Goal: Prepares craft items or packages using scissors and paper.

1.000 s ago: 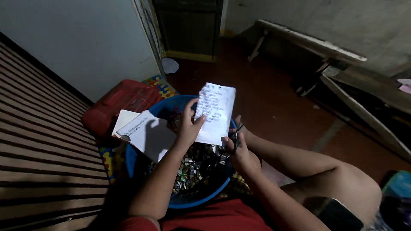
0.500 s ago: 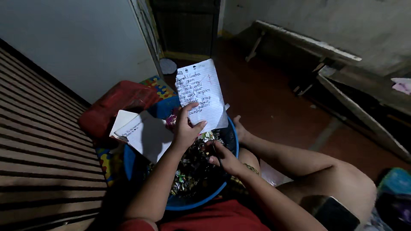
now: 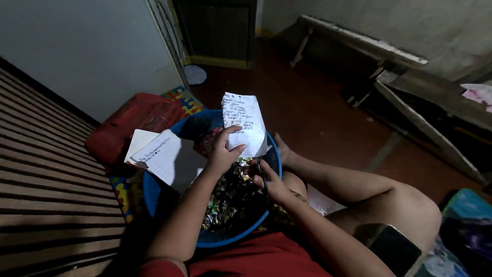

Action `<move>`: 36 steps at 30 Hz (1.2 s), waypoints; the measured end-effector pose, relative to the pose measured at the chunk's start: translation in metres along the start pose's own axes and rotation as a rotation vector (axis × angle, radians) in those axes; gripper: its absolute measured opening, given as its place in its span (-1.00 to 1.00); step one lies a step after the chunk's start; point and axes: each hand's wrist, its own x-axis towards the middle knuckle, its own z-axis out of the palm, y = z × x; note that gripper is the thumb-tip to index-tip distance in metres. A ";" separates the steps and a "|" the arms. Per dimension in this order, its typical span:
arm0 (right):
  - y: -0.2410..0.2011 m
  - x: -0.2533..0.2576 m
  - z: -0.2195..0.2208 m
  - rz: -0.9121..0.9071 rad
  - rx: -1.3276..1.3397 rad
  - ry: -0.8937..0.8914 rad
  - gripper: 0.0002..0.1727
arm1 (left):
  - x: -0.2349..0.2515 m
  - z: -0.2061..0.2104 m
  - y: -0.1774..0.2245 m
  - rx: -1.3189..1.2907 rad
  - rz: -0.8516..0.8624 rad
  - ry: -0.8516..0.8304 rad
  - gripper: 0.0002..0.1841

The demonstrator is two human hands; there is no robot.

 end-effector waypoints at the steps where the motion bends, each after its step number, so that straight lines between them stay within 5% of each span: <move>1: 0.000 -0.001 0.001 -0.009 -0.023 0.018 0.02 | 0.000 0.000 0.000 0.035 0.015 0.012 -0.40; 14: -0.005 -0.003 0.001 0.032 -0.111 0.014 0.13 | -0.002 -0.002 0.006 0.205 0.210 0.112 -0.37; 24: -0.007 -0.002 0.001 0.091 -0.154 0.074 0.01 | -0.005 0.002 0.011 0.221 0.247 0.169 -0.35; 30: -0.006 -0.003 0.004 0.027 -0.184 0.134 -0.12 | -0.009 0.007 0.007 0.246 0.223 0.071 -0.38; 36: -0.005 -0.005 0.008 0.031 -0.188 0.298 -0.52 | -0.009 0.008 0.007 0.235 0.234 0.081 -0.36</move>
